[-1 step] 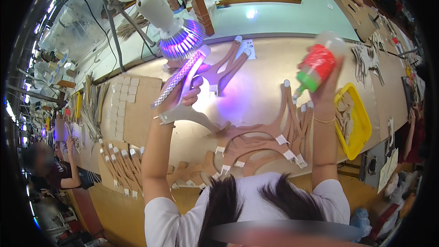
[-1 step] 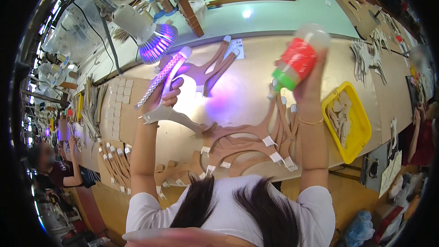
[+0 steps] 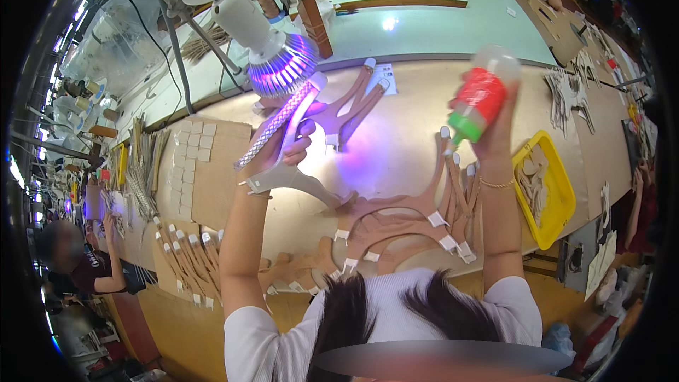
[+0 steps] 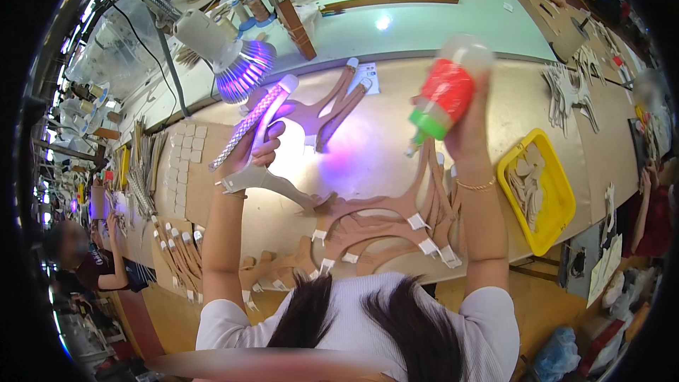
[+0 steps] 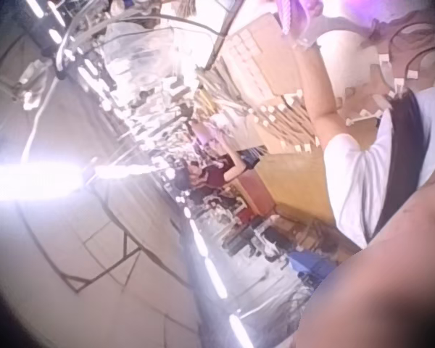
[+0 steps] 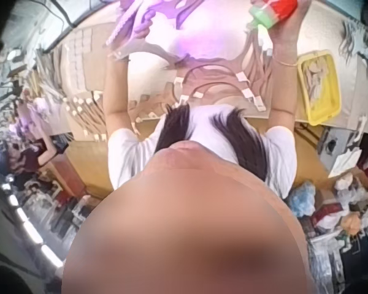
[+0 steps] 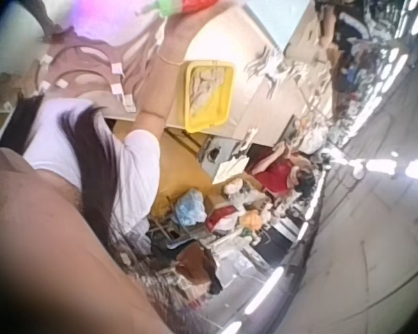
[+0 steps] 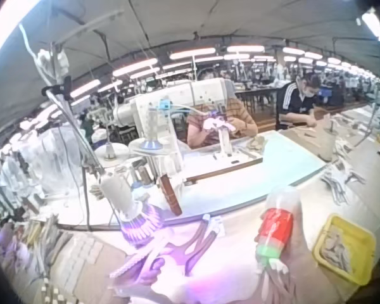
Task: The person applies glue from a squeeze bottle to the ends of multiple small wooden pieces arranged on a table. She repeatedly picks up each piece, applies glue, and places it back down, working under a purple UV lamp.
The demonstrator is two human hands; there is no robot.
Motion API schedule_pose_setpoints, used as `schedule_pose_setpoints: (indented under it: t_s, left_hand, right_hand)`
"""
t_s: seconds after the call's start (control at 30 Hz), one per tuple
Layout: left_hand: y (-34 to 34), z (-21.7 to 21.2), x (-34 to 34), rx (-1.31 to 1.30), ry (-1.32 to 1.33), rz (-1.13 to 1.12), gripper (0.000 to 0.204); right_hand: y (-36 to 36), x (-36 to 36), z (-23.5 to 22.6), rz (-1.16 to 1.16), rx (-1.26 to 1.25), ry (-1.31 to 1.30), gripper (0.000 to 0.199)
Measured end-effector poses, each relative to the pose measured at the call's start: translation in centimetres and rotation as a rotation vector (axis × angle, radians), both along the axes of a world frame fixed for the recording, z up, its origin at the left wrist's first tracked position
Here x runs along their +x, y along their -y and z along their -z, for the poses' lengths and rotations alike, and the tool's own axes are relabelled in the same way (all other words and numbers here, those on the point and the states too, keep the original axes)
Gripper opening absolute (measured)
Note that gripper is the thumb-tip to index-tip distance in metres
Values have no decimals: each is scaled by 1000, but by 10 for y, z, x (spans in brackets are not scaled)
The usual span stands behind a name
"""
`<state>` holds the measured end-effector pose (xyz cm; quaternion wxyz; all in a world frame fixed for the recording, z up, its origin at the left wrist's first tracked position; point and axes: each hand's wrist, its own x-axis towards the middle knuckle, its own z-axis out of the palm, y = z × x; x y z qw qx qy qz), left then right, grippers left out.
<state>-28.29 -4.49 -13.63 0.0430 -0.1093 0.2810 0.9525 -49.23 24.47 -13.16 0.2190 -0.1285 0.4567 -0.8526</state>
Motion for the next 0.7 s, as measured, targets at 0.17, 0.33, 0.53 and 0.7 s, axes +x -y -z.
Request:
schedule_pose_setpoints:
  t_s: [0.17, 0.33, 0.53, 0.7]
  left_hand:
    - [2, -9, -8, -128, -48, 53, 55]
    - [7, -18, -17, -230, -45, 161, 59]
    - [9, -19, -25, -319, 88, 30, 60]
    - [15, -27, -27, -274, 131, 23, 49]
  right_hand:
    - [79, -9, 1, -647, -153, 292, 75]
    - [134, -3, -8, -641, -216, 466, 75]
    - [154, 1, -4, -616, -212, 503, 71]
    - [153, -1, -4, -614, -151, 518, 71]
